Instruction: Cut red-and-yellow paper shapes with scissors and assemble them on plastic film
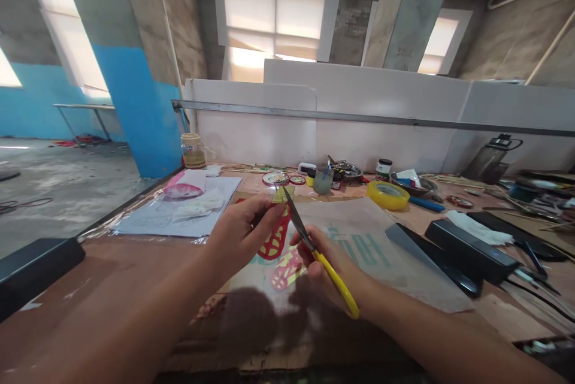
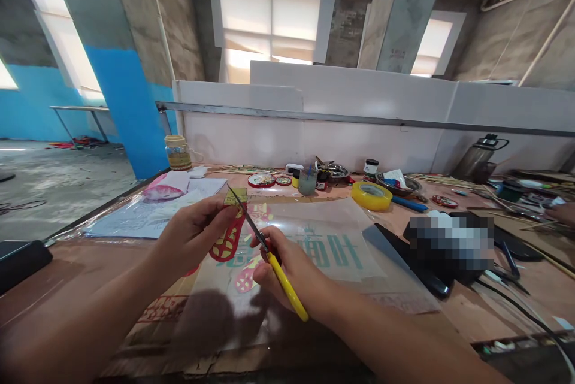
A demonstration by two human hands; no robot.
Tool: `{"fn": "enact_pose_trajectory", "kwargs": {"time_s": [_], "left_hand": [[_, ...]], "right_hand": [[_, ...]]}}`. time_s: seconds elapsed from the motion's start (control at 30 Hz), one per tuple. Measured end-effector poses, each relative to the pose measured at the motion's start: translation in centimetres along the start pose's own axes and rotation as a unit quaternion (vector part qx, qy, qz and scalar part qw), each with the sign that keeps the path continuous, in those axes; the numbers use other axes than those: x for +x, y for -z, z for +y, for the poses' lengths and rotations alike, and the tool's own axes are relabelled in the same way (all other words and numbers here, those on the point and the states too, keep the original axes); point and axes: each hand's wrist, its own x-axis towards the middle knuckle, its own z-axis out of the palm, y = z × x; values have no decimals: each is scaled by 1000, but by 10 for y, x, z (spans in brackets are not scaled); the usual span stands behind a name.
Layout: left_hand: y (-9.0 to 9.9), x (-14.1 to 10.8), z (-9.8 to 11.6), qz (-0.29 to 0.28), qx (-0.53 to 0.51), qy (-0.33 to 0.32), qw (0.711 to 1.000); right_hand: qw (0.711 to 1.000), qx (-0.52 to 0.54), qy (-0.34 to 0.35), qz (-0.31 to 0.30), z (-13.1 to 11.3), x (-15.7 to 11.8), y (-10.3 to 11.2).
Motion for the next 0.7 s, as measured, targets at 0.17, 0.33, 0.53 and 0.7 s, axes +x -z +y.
{"fn": "enact_pose_trajectory", "kwargs": {"time_s": [0.17,0.33,0.53,0.7], "left_hand": [[0,-1,-2,-3,6,-4,1000],[0,-1,-3,-1,18,-2,1000],[-2,-1,-3,4,18,2,1000],[-2,-1,-5,2,4,-7,1000]], "right_hand": [[1000,20,11,-1,0,0,0],[999,45,-1,10,2,1,-2],[997,73,-27,17,3,1,-2],[996,76,-20,36,4,2,-3]]}}
